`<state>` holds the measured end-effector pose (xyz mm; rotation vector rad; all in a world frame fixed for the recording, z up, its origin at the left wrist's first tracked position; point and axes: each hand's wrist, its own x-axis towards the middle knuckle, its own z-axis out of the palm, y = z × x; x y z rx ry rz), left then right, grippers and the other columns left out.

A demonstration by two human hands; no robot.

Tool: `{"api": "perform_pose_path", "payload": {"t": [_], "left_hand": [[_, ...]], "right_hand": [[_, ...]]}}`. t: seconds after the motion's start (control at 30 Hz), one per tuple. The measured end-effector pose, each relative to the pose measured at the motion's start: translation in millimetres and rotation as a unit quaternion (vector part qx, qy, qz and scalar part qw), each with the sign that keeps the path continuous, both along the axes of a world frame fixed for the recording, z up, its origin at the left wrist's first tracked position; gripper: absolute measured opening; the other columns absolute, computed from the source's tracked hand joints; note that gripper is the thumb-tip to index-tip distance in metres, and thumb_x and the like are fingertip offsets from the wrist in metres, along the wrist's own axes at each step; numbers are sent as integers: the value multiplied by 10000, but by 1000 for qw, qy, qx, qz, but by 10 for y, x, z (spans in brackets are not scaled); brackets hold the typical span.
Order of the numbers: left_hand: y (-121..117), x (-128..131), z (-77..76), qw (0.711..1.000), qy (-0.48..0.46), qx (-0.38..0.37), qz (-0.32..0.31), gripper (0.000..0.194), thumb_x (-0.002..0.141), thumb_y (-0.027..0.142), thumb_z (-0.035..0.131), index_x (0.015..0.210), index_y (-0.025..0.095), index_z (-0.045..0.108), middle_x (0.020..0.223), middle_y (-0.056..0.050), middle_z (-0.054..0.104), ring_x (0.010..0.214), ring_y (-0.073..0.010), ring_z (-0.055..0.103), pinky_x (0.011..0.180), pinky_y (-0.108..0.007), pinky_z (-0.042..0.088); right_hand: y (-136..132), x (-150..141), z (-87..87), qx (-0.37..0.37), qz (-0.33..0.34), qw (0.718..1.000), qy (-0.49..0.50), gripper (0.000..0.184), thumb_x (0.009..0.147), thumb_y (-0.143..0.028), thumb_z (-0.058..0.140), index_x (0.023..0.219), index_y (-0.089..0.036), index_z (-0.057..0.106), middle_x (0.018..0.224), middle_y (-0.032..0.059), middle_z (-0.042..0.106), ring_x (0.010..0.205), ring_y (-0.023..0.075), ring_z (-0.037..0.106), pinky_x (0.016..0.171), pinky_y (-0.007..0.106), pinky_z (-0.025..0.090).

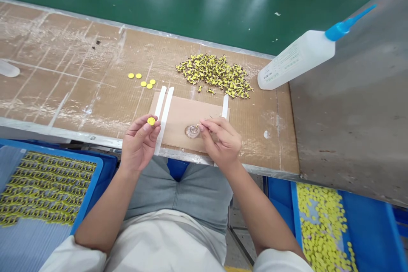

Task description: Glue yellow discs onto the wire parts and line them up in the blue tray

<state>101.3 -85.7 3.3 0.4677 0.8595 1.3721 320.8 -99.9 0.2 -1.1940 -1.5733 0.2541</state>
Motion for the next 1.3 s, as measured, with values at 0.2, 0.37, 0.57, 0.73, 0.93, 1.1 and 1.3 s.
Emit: {"api": "perform_pose_path", "payload": {"t": [0.2, 0.37, 0.57, 0.73, 0.93, 1.1, 1.3], "left_hand": [[-129, 49, 81, 999, -15, -18, -24, 237, 732, 289, 909, 930, 224, 797, 957, -27, 784, 828, -124, 760, 767, -169, 619], [-292, 179, 220, 993, -77, -2, -88, 203, 760, 320, 893, 918, 231, 801, 909, -20, 788, 804, -138, 771, 736, -183, 639], [-401, 260, 330, 983, -127, -16, -132, 157, 802, 251, 864, 939, 211, 801, 927, -27, 798, 824, -127, 774, 752, -159, 630], [-416, 261, 340, 982, -138, -25, -130, 166, 794, 218, 867, 949, 226, 806, 919, -17, 804, 831, -109, 772, 742, -113, 610], [-428, 222, 340, 982, -129, -34, -133, 197, 776, 208, 880, 961, 225, 816, 926, -35, 811, 839, -111, 773, 761, -109, 604], [-434, 203, 365, 983, -114, -15, -145, 244, 762, 174, 887, 993, 214, 819, 913, -48, 814, 846, -112, 771, 771, -101, 597], [-463, 211, 370, 987, -89, -20, -131, 222, 774, 254, 884, 988, 248, 826, 908, -41, 816, 810, -133, 779, 715, -122, 616]], "right_hand": [[-148, -156, 179, -99, -80, 970, 209, 122, 865, -329, 812, 962, -259, 794, 919, 51, 775, 817, 215, 742, 786, 367, 638], [-276, -411, 430, -91, -24, 955, 282, 102, 887, -254, 794, 986, -277, 792, 937, 39, 778, 845, 205, 749, 814, 361, 646], [-320, -610, 591, -68, 28, 961, 268, 166, 899, -143, 755, 1021, -252, 783, 963, 43, 778, 844, 192, 753, 808, 355, 660], [-328, -658, 599, -71, 36, 959, 271, 181, 895, -120, 750, 1013, -253, 785, 945, 42, 776, 810, 192, 754, 739, 338, 674], [-342, -653, 565, -71, 44, 959, 272, 207, 895, -97, 743, 1033, -246, 783, 948, 40, 774, 785, 180, 756, 741, 323, 675], [-356, -640, 560, -78, 30, 960, 266, 182, 887, -115, 756, 1009, -246, 790, 934, 44, 770, 765, 192, 751, 714, 328, 677], [-384, -629, 625, -70, 21, 972, 224, 199, 887, -113, 756, 1009, -266, 794, 946, 40, 771, 807, 190, 744, 708, 311, 665]]}}
